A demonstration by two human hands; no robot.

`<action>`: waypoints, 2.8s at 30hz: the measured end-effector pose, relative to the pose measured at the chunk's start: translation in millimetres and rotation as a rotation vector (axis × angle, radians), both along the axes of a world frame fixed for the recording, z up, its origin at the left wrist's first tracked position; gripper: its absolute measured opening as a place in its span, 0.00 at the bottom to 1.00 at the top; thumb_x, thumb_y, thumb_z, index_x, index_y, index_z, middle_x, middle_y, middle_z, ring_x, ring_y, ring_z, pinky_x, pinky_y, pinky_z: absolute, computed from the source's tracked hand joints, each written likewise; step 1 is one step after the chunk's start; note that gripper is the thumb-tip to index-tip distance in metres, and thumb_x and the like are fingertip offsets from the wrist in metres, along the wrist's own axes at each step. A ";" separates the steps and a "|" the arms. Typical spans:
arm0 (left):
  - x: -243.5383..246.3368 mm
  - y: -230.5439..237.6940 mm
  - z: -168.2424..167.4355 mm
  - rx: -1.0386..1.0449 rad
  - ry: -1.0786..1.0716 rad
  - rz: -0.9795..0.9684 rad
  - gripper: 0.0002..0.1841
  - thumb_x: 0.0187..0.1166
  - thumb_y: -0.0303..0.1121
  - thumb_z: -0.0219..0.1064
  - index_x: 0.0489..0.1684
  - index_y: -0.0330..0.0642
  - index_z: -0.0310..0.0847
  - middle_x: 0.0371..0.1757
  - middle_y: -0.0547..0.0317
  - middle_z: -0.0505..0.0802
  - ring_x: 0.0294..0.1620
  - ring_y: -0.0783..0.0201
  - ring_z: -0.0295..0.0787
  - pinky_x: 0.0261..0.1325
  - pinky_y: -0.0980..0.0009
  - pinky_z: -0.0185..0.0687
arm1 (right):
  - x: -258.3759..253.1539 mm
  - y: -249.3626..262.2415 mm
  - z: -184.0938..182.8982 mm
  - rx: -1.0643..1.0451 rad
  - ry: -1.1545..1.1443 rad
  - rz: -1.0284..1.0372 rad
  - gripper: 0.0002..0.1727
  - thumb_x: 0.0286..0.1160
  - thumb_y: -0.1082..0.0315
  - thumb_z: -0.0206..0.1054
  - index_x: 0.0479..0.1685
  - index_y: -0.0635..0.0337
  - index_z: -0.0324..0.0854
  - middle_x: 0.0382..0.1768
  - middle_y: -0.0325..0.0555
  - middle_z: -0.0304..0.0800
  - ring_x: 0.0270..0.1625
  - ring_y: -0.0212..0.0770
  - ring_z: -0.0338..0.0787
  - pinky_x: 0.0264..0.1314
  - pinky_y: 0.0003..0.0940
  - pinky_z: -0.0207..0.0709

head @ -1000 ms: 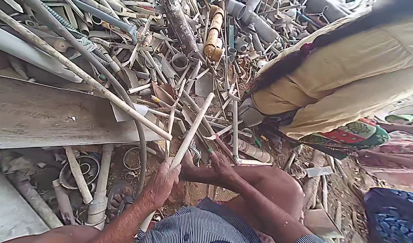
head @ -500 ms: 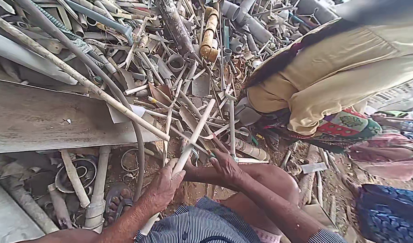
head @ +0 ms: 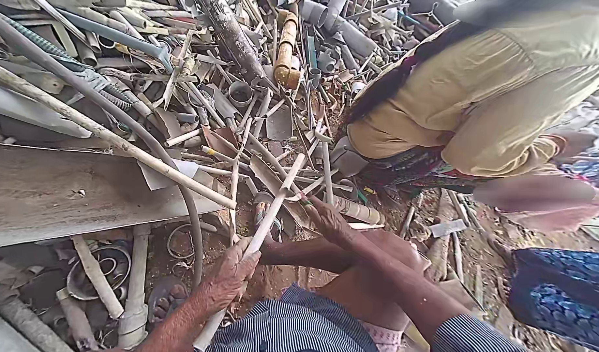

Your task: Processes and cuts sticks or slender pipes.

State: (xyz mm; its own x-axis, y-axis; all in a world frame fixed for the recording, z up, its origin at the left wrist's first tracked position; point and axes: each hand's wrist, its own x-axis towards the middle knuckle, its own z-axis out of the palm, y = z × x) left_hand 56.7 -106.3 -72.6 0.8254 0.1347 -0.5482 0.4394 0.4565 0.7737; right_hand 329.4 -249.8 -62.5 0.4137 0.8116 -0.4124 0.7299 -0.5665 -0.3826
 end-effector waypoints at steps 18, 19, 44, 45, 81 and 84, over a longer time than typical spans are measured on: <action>3.2 2.0 -0.1 0.088 0.052 -0.101 0.19 0.91 0.35 0.55 0.75 0.40 0.69 0.23 0.65 0.75 0.13 0.71 0.69 0.17 0.75 0.70 | 35.0 10.7 -10.1 0.009 -0.028 -0.238 0.29 0.95 0.54 0.39 0.61 0.70 0.77 0.39 0.59 0.86 0.45 0.54 0.87 0.54 0.53 0.76; 2.8 2.4 -0.5 0.089 0.054 -0.095 0.18 0.91 0.35 0.54 0.75 0.40 0.69 0.23 0.65 0.75 0.13 0.71 0.69 0.17 0.75 0.70 | 27.7 13.1 -8.1 -0.011 -0.023 -0.212 0.28 0.95 0.54 0.39 0.61 0.70 0.77 0.38 0.58 0.85 0.44 0.54 0.87 0.53 0.54 0.76; 10.5 3.9 2.5 0.061 0.076 -0.074 0.17 0.93 0.32 0.52 0.74 0.38 0.69 0.24 0.64 0.74 0.12 0.72 0.66 0.15 0.77 0.67 | -17.0 10.4 -1.8 -0.061 0.050 -0.026 0.34 0.91 0.46 0.38 0.62 0.67 0.78 0.36 0.58 0.86 0.43 0.57 0.88 0.49 0.58 0.77; 9.5 4.2 1.6 0.070 0.080 -0.072 0.17 0.93 0.33 0.52 0.75 0.38 0.68 0.24 0.64 0.74 0.12 0.72 0.66 0.16 0.77 0.67 | -23.5 14.5 2.2 -0.111 0.041 -0.043 0.33 0.92 0.47 0.38 0.66 0.67 0.77 0.40 0.60 0.87 0.46 0.59 0.89 0.53 0.59 0.78; 6.5 -3.8 -0.4 0.486 0.255 -0.339 0.25 0.88 0.37 0.63 0.77 0.32 0.66 0.49 0.36 0.88 0.40 0.45 0.89 0.51 0.48 0.85 | -51.9 -19.3 11.8 -0.119 -0.058 0.174 0.27 0.90 0.52 0.49 0.56 0.70 0.80 0.39 0.64 0.90 0.43 0.65 0.93 0.44 0.62 0.81; 6.5 -2.7 -1.4 0.512 0.254 -0.303 0.25 0.88 0.36 0.63 0.78 0.32 0.66 0.53 0.33 0.87 0.51 0.40 0.88 0.60 0.45 0.80 | 19.2 -11.5 5.3 -0.153 -0.062 -0.245 0.29 0.96 0.52 0.39 0.65 0.69 0.75 0.43 0.63 0.86 0.49 0.60 0.88 0.56 0.59 0.77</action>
